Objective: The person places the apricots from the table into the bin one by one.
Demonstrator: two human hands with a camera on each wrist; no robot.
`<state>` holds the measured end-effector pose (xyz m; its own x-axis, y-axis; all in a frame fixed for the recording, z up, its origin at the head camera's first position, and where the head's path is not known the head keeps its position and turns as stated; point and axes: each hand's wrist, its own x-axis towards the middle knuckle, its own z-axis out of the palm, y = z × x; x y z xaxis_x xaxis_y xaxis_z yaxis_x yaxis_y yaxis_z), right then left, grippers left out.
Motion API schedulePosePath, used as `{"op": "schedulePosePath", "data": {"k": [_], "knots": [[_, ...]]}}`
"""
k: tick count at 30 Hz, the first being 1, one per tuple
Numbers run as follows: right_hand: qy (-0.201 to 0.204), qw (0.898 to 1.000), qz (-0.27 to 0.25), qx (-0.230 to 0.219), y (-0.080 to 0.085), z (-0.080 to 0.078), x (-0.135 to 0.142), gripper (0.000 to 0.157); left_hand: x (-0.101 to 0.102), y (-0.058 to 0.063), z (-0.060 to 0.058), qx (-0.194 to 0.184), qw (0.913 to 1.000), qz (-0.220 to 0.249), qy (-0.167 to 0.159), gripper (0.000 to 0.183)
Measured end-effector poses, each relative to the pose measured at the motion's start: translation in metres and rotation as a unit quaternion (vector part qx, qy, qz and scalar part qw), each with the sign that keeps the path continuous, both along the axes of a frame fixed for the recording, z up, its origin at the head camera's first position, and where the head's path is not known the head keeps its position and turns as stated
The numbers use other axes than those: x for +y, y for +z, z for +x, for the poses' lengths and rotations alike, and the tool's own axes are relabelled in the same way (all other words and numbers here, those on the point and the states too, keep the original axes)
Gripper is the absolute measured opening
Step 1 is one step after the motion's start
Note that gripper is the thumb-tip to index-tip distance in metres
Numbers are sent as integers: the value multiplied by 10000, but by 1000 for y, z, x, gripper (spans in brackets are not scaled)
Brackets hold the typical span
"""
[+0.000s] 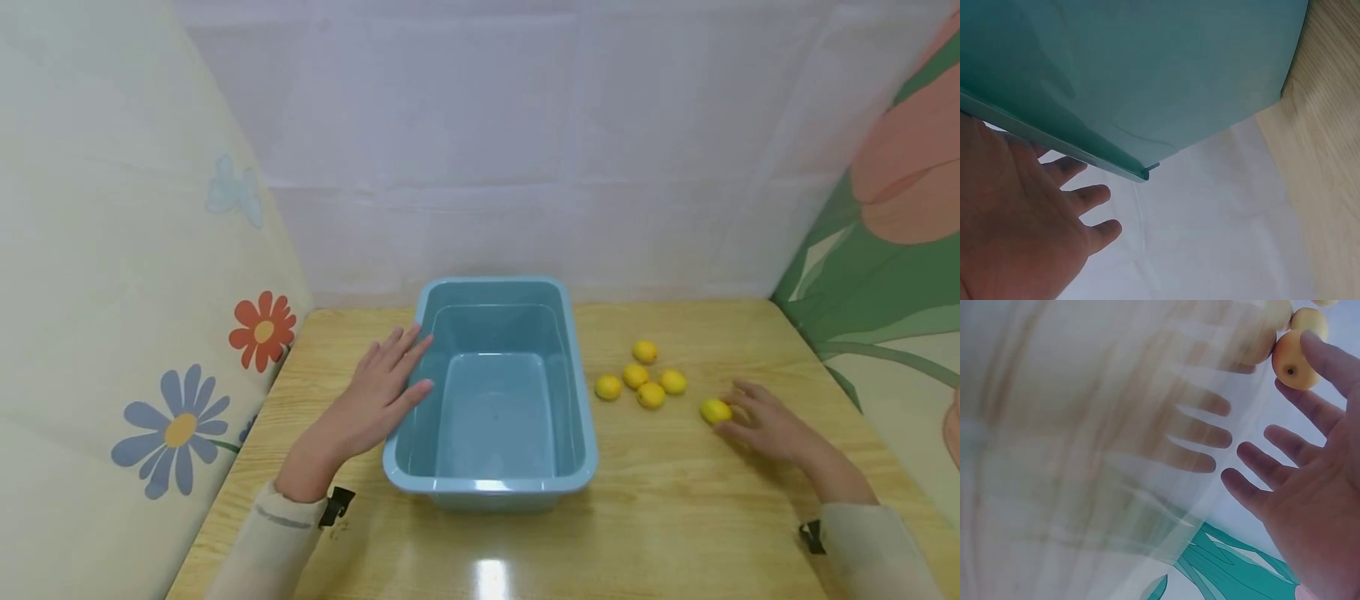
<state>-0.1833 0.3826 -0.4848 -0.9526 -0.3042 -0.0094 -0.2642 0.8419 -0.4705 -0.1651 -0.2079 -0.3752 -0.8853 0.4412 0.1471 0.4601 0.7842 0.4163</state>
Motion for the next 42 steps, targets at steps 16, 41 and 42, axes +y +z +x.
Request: {"op": "schedulePosePath", "data": {"k": [16, 41, 42], "knots": [[151, 9993, 22, 334, 19, 4, -14, 42, 2, 2, -1, -377, 9987, -355, -14, 73], [-6, 9986, -454, 256, 63, 7, -66, 56, 10, 0, 4, -473, 9982, -21, 359, 70], [-22, 9985, -474, 280, 63, 7, -68, 57, 10, 0, 3, -478, 9982, -19, 363, 70]]}}
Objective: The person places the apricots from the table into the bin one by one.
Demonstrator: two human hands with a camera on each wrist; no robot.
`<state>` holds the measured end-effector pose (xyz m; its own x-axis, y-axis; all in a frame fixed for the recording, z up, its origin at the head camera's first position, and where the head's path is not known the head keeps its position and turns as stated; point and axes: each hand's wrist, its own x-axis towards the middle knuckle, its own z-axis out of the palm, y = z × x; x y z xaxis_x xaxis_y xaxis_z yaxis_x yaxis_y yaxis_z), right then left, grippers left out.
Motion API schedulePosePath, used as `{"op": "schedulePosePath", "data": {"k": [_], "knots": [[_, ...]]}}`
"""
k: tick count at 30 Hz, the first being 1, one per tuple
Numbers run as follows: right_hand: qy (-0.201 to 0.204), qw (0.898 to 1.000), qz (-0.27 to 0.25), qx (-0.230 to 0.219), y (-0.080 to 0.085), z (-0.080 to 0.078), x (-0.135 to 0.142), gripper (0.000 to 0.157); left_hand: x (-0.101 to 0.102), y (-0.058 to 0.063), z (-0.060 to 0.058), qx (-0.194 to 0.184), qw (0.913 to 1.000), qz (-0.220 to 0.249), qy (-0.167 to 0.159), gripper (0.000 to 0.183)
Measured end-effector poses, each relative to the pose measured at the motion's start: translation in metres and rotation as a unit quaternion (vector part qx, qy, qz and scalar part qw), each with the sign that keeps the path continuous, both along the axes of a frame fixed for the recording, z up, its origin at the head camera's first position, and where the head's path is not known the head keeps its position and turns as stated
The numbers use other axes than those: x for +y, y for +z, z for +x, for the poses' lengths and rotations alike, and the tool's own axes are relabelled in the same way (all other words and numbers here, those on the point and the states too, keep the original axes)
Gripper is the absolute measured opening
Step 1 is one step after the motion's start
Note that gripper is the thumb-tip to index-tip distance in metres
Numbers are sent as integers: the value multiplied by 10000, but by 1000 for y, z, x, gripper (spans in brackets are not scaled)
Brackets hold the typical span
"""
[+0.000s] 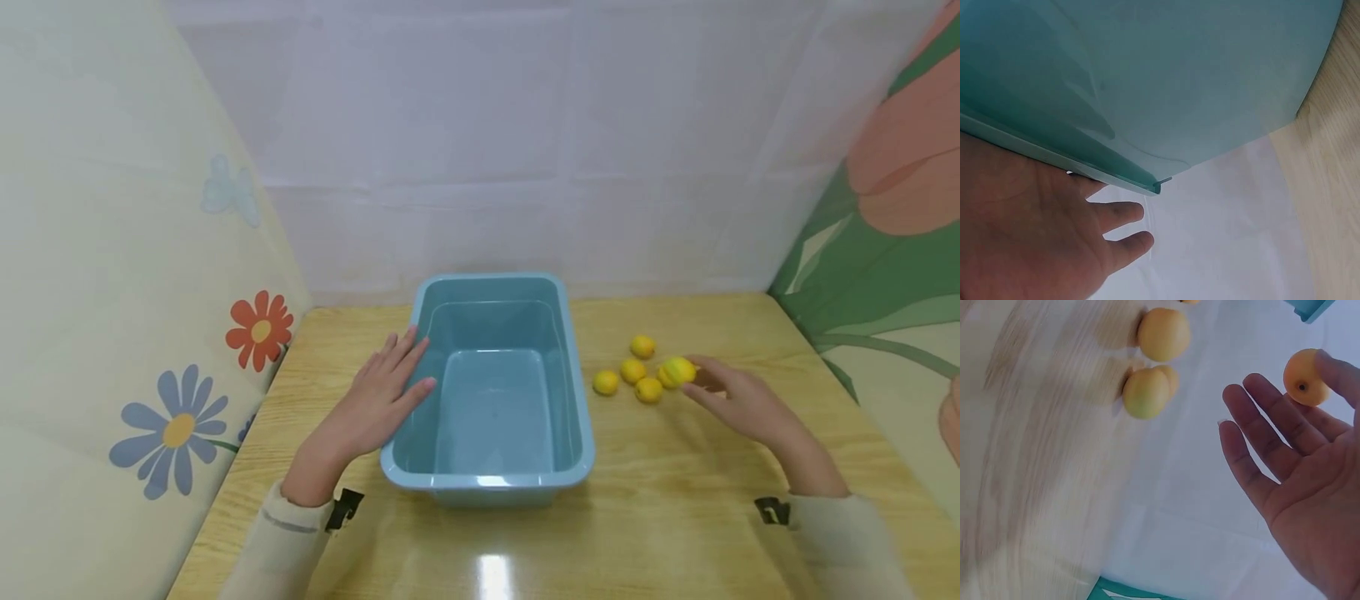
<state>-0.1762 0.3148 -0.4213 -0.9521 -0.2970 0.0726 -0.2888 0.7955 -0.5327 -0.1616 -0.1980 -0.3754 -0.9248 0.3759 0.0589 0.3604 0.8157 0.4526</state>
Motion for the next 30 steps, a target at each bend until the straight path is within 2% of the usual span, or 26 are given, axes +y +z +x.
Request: {"op": "schedulePosePath", "data": {"k": [13, 21, 30], "knots": [[98, 9997, -209, 105, 19, 8, -37, 56, -1, -2, -1, -51, 9997, 243, -54, 68], [72, 9995, -88, 278, 32, 14, -57, 59, -1, -3, 0, -95, 9994, 342, -51, 66], [482, 9951, -594, 627, 45, 14, -79, 50, -1, -4, 0, -129, 9993, 353, -15, 63]]}}
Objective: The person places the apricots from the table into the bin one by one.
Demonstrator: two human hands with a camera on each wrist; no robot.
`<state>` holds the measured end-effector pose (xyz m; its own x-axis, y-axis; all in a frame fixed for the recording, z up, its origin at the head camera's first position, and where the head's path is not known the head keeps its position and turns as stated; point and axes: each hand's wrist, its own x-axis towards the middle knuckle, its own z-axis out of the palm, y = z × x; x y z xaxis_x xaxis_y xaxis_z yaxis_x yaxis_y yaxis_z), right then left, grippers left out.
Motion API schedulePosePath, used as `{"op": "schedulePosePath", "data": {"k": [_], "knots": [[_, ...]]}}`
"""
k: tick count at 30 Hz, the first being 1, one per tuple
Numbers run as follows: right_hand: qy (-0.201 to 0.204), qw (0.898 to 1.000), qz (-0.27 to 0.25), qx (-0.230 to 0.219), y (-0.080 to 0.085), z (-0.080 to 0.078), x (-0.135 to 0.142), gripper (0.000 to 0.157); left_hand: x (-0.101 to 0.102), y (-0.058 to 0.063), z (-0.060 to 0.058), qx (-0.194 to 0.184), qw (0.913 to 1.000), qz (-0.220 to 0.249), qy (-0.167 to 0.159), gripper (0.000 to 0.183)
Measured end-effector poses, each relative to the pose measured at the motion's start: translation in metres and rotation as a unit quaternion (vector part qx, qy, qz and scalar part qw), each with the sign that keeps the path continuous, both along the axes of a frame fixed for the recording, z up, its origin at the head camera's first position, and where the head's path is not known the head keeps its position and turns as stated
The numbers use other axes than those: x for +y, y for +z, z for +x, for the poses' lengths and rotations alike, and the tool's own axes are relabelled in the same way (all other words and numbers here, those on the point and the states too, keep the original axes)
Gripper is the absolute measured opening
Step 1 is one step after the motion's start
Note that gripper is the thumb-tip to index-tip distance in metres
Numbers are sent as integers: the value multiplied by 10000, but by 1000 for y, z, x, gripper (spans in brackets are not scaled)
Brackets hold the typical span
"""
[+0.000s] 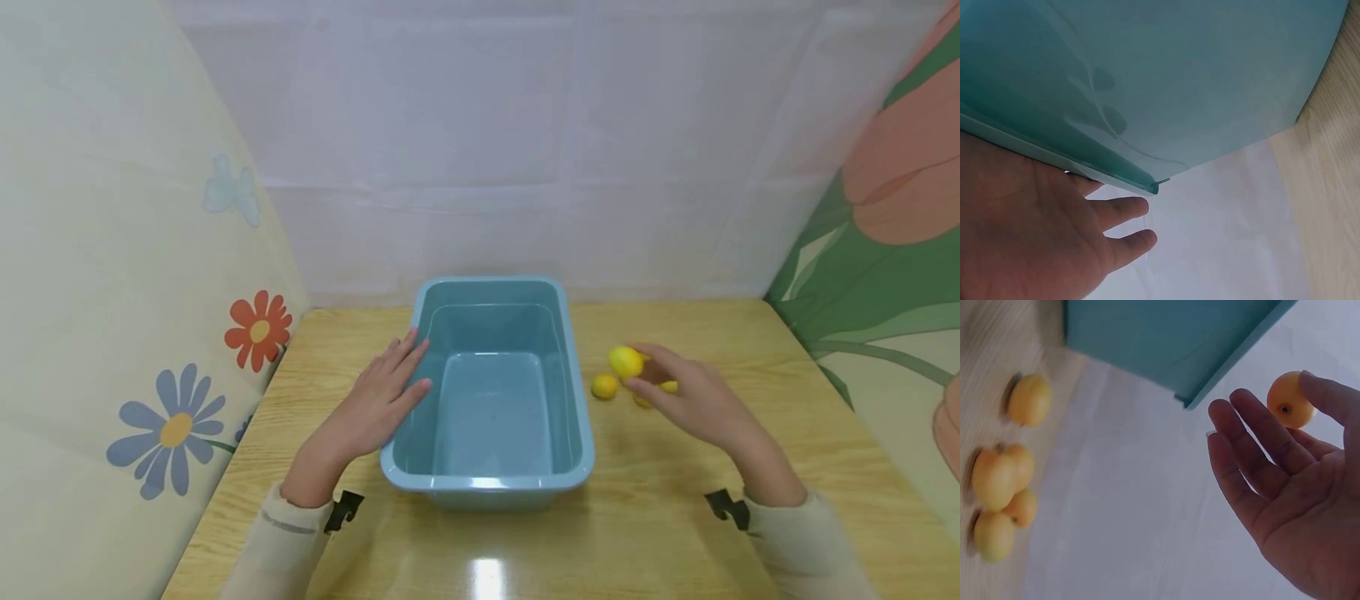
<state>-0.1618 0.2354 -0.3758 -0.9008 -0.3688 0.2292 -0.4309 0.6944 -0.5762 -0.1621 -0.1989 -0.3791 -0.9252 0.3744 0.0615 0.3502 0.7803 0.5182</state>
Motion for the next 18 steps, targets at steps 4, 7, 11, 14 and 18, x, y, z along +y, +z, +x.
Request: {"op": "schedulePosePath", "data": {"k": [4, 7, 11, 14, 18], "knots": [[62, 9996, -280, 55, 8, 4, -9, 49, 0, 0, 0, 12, 10000, 24, -13, 62], [115, 9990, -397, 164, 14, 7, -16, 47, 0, 0, 0, 45, 10000, 28, -31, 62], [353, 9975, -515, 321, 22, 9, -27, 45, 0, 0, 0, 67, 10000, 12, -37, 62], [564, 9963, -570, 307, 26, 8, -36, 46, 0, 0, 0, 59, 10000, 22, -22, 62], [721, 9956, -562, 182, 31, 8, -47, 46, 0, -1, 0, 70, 10000, 30, -6, 62]]}}
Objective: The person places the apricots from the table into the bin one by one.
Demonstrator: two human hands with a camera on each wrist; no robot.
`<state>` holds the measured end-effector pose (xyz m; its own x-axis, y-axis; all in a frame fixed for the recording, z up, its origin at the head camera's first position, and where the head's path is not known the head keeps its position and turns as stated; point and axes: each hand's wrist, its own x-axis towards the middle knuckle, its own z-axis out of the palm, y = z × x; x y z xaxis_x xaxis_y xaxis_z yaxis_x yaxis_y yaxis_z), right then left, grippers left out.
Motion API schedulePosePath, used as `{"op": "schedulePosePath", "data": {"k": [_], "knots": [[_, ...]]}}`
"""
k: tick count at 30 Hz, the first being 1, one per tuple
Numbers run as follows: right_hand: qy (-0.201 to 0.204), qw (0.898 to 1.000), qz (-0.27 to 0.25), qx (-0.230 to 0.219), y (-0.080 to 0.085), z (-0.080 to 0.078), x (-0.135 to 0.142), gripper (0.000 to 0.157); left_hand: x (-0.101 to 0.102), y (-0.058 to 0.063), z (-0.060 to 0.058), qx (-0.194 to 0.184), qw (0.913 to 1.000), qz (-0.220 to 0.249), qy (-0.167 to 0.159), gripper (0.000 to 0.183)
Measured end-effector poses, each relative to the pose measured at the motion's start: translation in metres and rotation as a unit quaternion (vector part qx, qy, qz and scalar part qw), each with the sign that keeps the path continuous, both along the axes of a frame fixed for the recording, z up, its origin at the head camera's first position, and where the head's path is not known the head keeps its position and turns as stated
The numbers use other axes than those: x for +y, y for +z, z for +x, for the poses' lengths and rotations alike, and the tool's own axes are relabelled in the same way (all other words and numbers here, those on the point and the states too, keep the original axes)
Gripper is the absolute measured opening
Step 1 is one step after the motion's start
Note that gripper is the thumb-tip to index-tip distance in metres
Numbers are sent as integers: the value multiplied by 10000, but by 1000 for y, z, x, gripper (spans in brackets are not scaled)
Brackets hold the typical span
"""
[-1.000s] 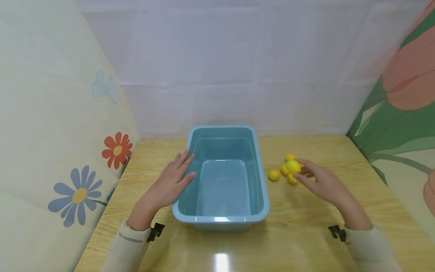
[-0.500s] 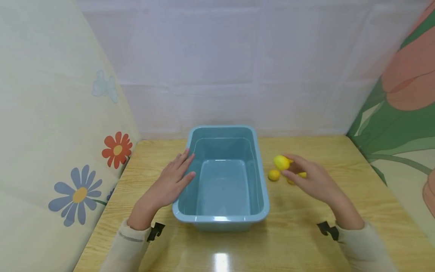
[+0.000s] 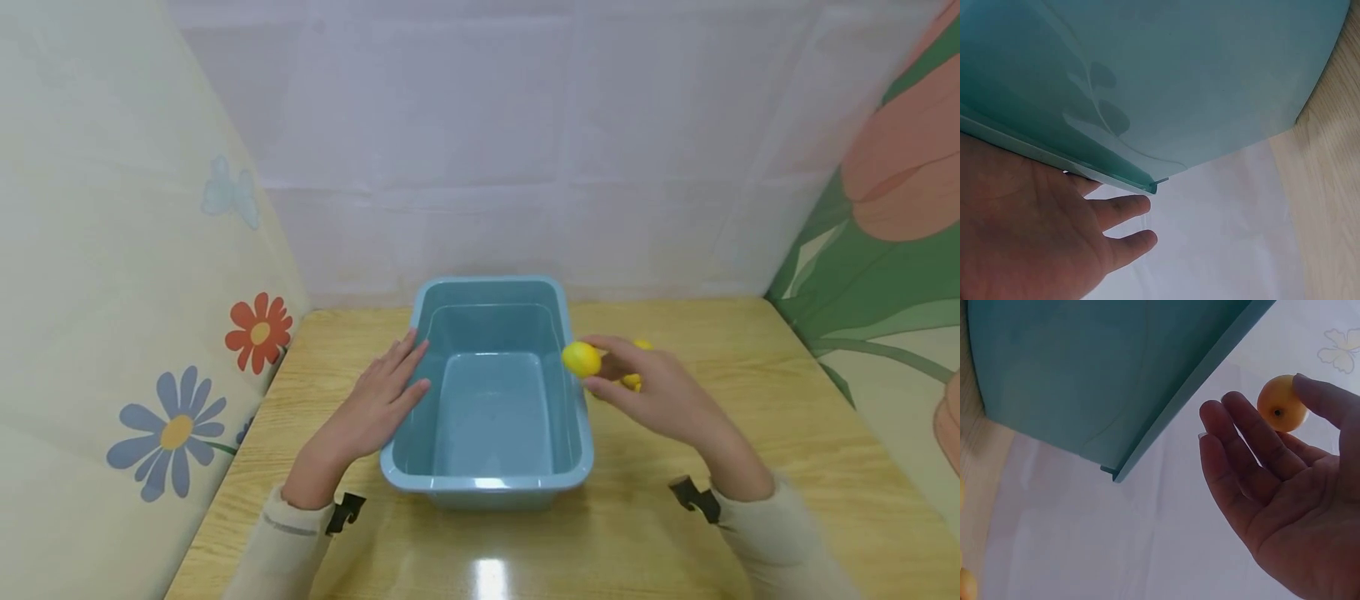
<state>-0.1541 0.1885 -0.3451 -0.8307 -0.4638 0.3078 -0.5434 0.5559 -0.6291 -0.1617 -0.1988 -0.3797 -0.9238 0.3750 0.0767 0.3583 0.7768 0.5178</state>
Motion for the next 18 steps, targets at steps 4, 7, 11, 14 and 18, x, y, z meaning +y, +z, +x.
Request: {"op": "schedulePosePath", "data": {"k": [4, 7, 11, 14, 18], "knots": [[152, 9999, 32, -6, 2, -1, -9, 47, 0, -1, 1, 15, 10000, 45, 15, 62], [322, 9995, 18, 73, 1, -2, -14, 48, 0, -1, 1, 14, 10000, 89, 21, 62], [479, 9987, -3, 170, 1, -3, -19, 49, 0, -2, 1, 4, 10000, 91, 26, 63], [488, 9986, 34, 192, 1, -4, -21, 50, 0, -3, 0, -12, 9999, 108, 27, 62], [449, 9988, 101, 189, 1, -4, -20, 51, 0, -3, 0, 3, 9999, 119, 7, 62]]}}
